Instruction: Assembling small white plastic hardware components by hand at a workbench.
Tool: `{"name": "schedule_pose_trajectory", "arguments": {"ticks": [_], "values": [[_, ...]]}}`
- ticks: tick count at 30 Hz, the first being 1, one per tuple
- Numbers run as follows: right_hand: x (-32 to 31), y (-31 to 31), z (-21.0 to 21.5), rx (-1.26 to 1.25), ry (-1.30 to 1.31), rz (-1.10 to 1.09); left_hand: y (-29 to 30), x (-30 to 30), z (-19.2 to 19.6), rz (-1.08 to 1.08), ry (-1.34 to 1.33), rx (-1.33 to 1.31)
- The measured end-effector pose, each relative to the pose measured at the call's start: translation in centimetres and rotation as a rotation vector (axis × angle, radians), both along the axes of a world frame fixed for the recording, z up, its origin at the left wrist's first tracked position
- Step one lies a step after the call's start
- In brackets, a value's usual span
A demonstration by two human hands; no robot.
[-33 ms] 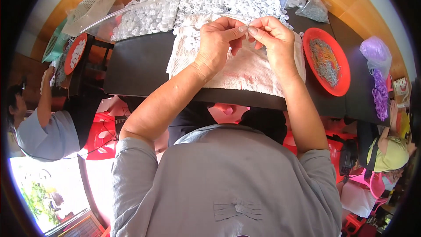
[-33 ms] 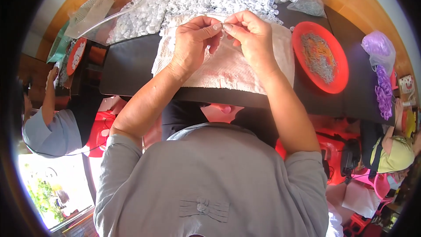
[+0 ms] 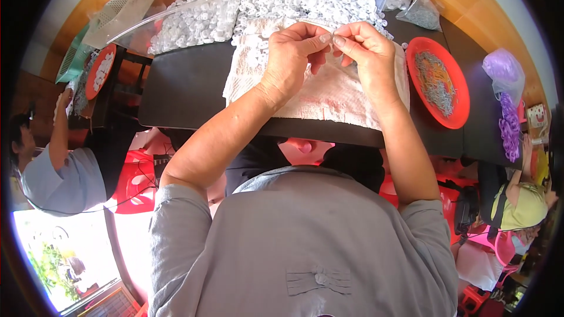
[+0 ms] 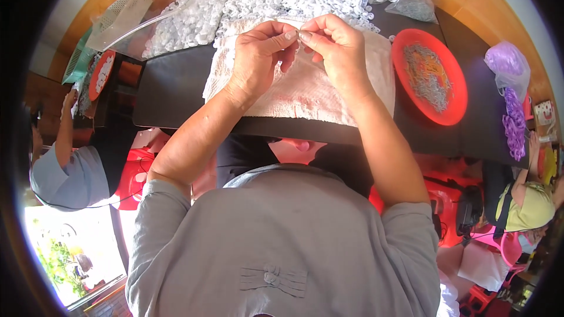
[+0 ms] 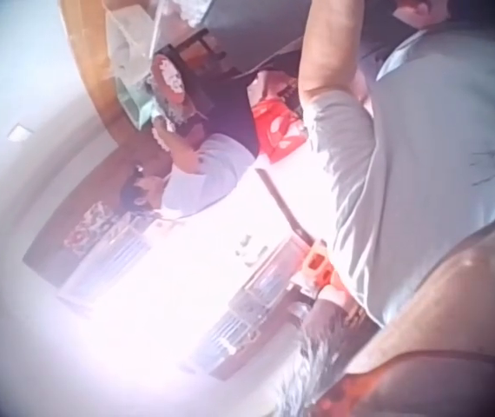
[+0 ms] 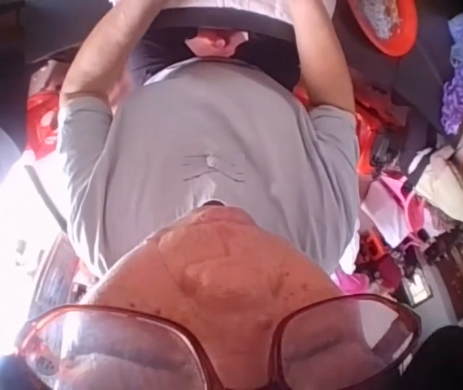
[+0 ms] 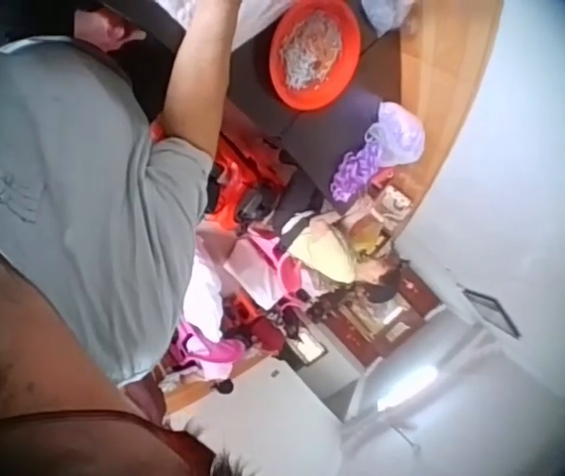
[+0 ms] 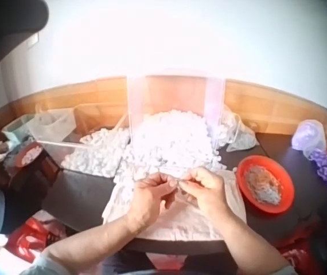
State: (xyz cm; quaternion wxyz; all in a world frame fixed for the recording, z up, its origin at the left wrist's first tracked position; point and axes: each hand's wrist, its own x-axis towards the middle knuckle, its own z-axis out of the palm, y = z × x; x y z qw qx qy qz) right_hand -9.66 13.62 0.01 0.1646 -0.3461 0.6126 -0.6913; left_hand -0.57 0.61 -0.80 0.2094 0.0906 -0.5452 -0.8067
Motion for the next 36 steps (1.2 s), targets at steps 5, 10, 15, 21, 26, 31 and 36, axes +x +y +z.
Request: {"name": "schedule_pose_trajectory", "arguments": {"ticks": [5,10,15,21,26,31,36], "values": [[0.2,0.0,0.5,0.077,0.011,-0.022,-0.4,-0.1,0.3,0.0,-0.032,0.007],[0.1,-0.2,-0.2,0.12,0.092,-0.065,-0.6,-0.2,0.0,-0.026,-0.079,-0.001],[0.1,0.0,-0.3,0.141,0.157,-0.084,-0.4,-0.1,0.0,-0.019,-0.067,-0.013],[0.3,0.0,0.0,0.167,0.161,-0.092,-0.3,0.0,0.0,-0.015,-0.02,-0.034],[0.1,0.0,-0.1,0.157,0.203,-0.085,-0.3,0.0,0.2,0.007,-0.017,-0.046],[0.0,0.1,-0.3,0.211,0.272,-0.096,-0.1,0.0,0.3,0.047,-0.042,-0.114],[-0.1,0.1,-0.6,0.236,0.396,-0.114,-0.2,0.1,0.1,0.064,-0.043,-0.139]]}}
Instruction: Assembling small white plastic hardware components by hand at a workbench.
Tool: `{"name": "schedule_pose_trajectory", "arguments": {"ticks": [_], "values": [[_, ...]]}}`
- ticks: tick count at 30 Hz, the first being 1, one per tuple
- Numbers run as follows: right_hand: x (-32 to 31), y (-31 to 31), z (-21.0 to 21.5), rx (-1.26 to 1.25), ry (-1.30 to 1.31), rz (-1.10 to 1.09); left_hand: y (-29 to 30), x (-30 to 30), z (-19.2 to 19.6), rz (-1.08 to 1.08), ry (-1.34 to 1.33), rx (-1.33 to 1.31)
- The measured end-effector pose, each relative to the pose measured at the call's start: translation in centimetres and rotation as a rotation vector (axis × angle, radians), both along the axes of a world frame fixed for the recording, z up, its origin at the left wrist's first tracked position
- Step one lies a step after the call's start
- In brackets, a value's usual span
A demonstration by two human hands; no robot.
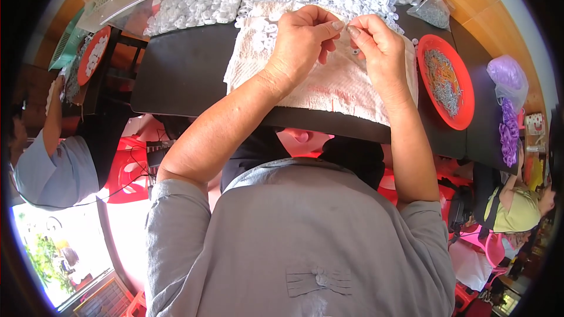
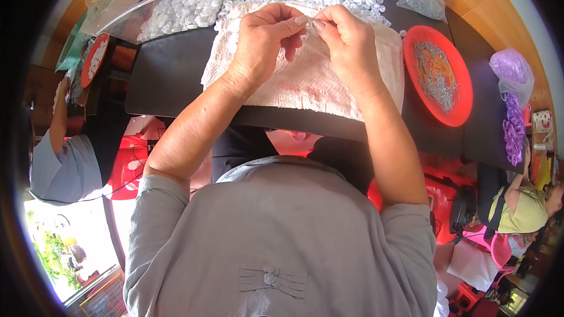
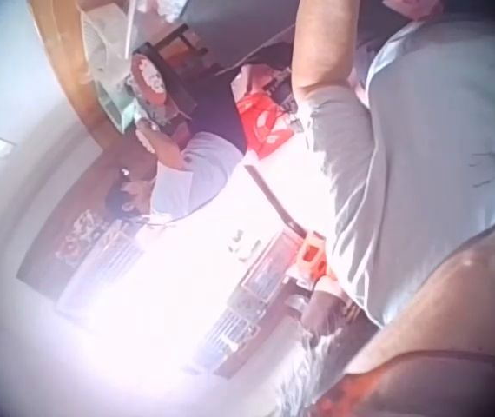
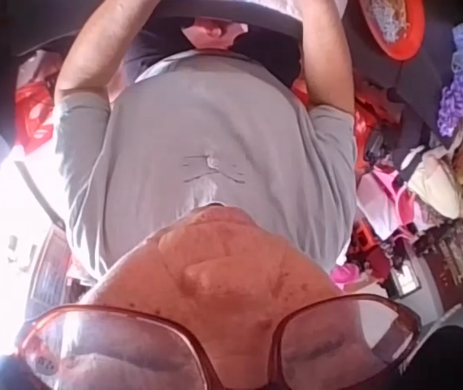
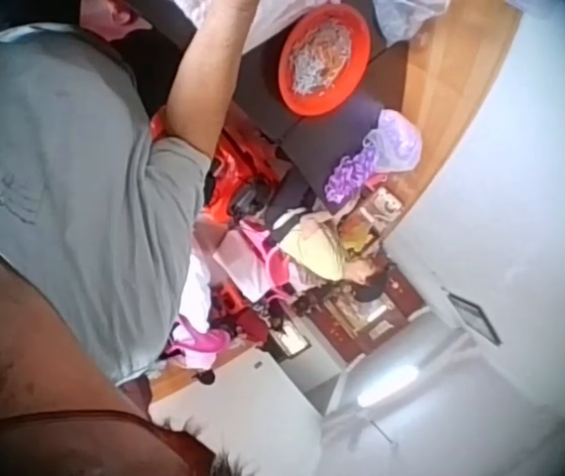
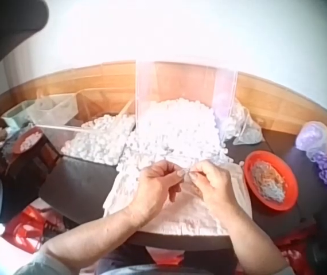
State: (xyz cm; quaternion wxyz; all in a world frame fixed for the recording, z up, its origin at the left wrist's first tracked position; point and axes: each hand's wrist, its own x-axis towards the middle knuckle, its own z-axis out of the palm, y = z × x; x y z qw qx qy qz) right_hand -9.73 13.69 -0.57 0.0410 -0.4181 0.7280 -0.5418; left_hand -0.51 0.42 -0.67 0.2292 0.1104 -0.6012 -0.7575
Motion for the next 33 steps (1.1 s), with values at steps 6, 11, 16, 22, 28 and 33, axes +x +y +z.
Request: {"name": "schedule_pose_trajectory", "arguments": {"ticks": [6,11,16,22,28,33], "values": [[-0.5,-0.3,-0.8,-0.066,0.411,-0.002,0.2,-0.1,-0.3,0.028,-0.046,-0.065],[-0.4,-0.4,-1.1,-0.026,0.673,-0.016,0.3,-0.1,-0.7,0.064,-0.085,-0.224],[0.1,-0.5,-0.8,-0.035,0.585,0.021,0.3,0.1,-0.3,0.047,-0.131,-0.201],[0.2,-0.6,-1.0,-0.069,0.387,0.04,0.1,0.3,-0.4,-0.018,-0.156,-0.059],[-0.3,-0.7,-1.0,-0.1,0.185,0.038,-0.7,-0.3,-0.3,-0.024,-0.103,-0.001],[-0.2,-0.6,-0.6,-0.121,0.121,0.023,-1.0,-0.3,0.2,-0.023,-0.078,0.004]]}}
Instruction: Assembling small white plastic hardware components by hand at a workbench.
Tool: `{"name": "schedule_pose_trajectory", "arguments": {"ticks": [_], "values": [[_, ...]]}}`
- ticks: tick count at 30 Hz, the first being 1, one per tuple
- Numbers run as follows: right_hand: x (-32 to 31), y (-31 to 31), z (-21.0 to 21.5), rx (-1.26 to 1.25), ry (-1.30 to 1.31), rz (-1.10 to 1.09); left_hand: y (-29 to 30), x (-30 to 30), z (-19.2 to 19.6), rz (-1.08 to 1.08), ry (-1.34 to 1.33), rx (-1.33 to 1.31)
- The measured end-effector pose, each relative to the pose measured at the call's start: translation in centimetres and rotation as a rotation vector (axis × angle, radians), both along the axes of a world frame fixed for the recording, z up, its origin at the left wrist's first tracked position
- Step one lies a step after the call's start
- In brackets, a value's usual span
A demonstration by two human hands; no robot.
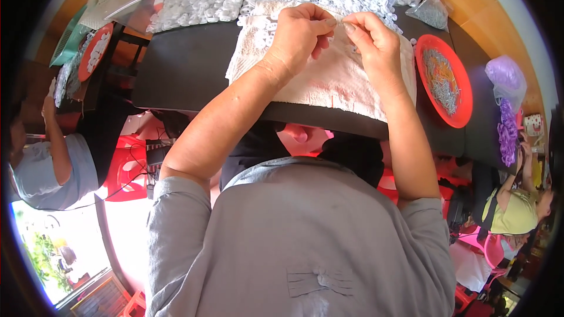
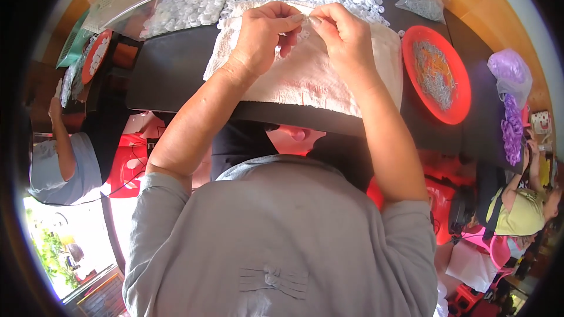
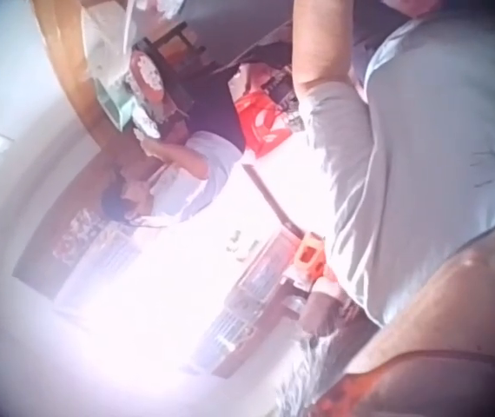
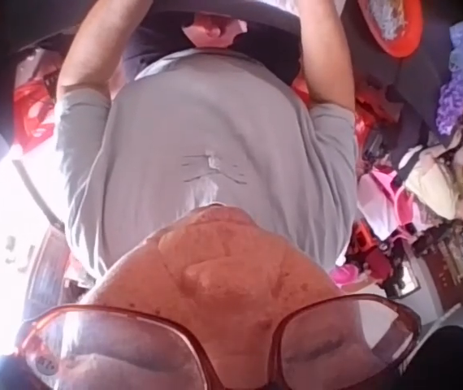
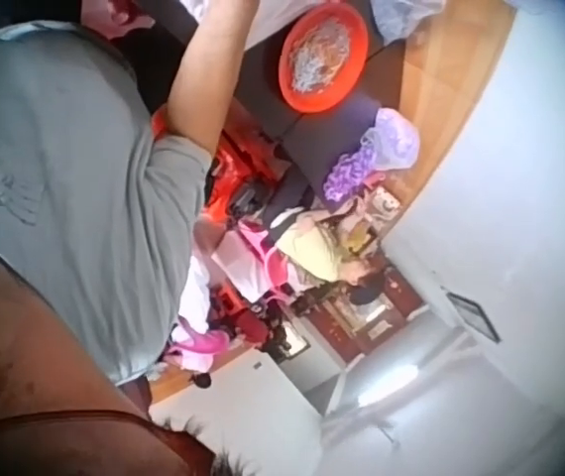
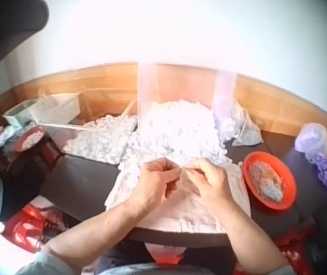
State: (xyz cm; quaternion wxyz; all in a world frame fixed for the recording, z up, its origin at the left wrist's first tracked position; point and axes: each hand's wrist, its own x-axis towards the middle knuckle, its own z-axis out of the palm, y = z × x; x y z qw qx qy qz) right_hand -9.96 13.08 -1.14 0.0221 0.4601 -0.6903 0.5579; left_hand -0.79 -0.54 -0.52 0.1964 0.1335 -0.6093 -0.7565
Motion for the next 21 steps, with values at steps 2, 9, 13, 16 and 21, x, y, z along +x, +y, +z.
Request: {"name": "schedule_pose_trajectory", "arguments": {"ticks": [2,9,13,16,21], "values": [[0.0,-0.3,-0.1,0.008,-0.028,0.023,-0.1,0.1,-0.3,0.016,-0.008,-0.003],[0.1,0.2,-0.3,0.086,-0.021,0.037,1.1,-0.3,-0.8,0.048,0.004,-0.098],[0.3,-0.2,0.0,0.077,-0.224,0.063,0.8,0.2,-0.5,0.053,-0.006,-0.101],[0.7,-0.5,0.8,0.006,-0.35,0.055,0.9,0.9,0.1,0.122,0.088,-0.038],[-0.8,-1.7,2.2,0.06,-0.431,-0.022,1.6,4.2,1.7,-0.298,0.24,-0.39]]}}
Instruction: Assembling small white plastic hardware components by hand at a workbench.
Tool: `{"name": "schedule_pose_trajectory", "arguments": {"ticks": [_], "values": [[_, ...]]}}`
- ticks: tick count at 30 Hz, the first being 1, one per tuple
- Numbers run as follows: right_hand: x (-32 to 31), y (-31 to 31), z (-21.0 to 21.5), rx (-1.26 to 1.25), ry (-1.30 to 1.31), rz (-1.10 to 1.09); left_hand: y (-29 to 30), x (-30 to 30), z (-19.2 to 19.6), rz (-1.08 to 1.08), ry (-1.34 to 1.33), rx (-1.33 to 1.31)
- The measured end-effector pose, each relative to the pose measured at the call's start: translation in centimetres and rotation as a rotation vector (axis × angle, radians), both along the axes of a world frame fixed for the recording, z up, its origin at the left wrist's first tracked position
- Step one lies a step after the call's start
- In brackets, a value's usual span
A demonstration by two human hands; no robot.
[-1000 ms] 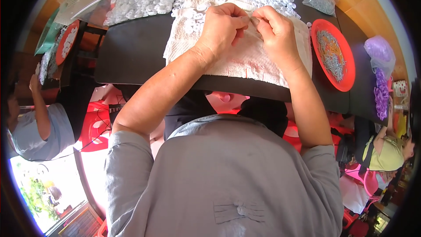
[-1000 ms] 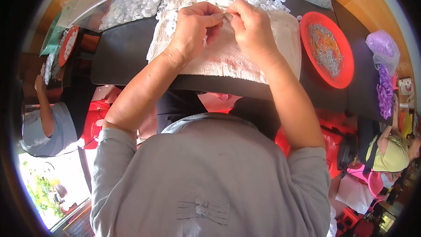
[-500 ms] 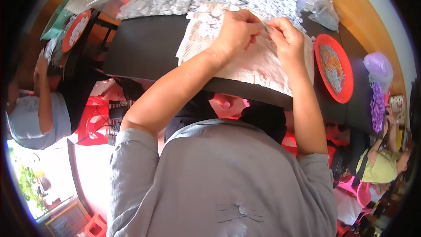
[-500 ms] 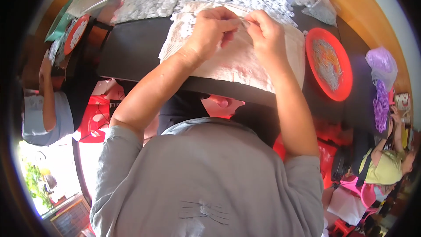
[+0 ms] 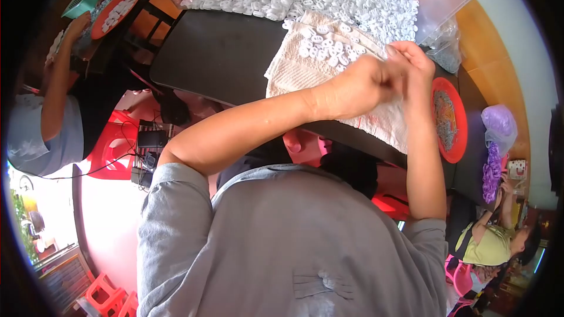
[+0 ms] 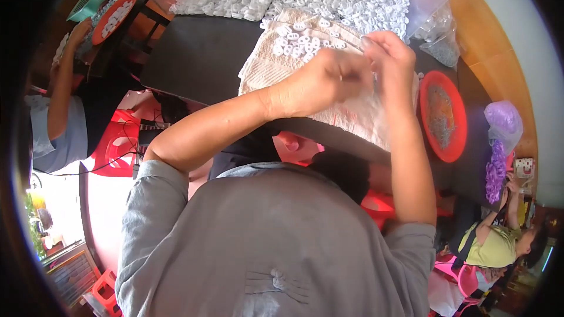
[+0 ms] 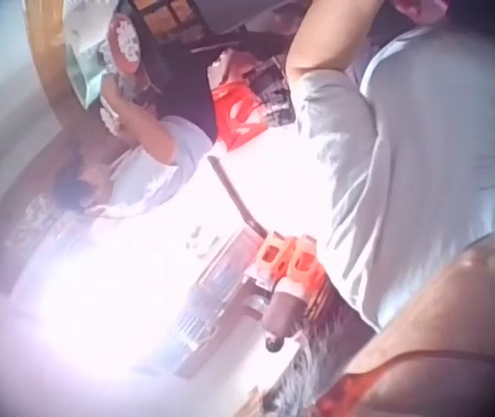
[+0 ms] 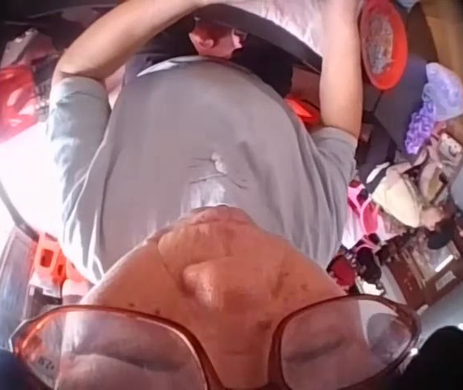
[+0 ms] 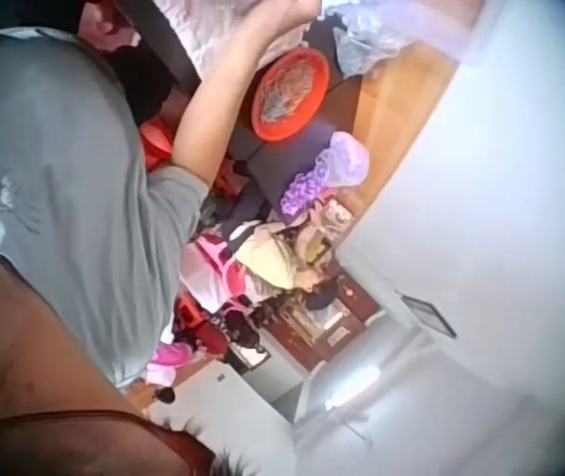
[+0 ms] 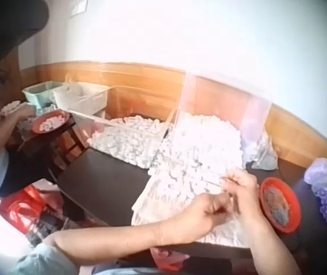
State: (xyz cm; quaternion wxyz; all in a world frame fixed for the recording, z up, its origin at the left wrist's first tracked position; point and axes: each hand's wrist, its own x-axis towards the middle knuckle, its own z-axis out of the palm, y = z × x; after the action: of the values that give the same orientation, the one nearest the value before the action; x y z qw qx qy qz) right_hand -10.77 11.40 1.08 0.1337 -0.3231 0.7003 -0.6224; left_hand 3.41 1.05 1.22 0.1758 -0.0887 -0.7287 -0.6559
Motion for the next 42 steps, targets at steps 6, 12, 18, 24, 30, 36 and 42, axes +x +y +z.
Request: {"name": "schedule_pose_trajectory", "arguments": {"ticks": [6,12,18,24,30,36,42], "values": [[-2.6,-7.0,-0.8,0.292,0.497,0.252,-0.3,-0.7,-3.4,-0.031,-0.285,0.088],[-2.1,-10.3,0.0,0.55,0.871,0.375,-0.8,-0.8,-3.4,-0.104,-0.344,0.224],[-1.8,-9.3,-0.1,0.568,0.888,0.346,-1.6,-0.8,-3.4,-0.059,-0.448,0.506],[-1.6,-3.3,1.1,0.182,0.087,0.291,-1.5,-0.8,-3.1,-0.047,-0.46,0.584],[-1.6,1.9,0.5,0.007,-0.333,0.263,-1.7,-0.4,-1.3,0.153,-0.318,0.71],[-0.9,2.7,0.7,-0.107,-0.352,0.312,-1.6,-1.1,0.1,0.224,-0.324,0.6],[-0.7,2.5,-0.2,-0.052,-0.189,0.283,-3.2,-3.4,0.2,0.282,-0.215,0.67]]}}
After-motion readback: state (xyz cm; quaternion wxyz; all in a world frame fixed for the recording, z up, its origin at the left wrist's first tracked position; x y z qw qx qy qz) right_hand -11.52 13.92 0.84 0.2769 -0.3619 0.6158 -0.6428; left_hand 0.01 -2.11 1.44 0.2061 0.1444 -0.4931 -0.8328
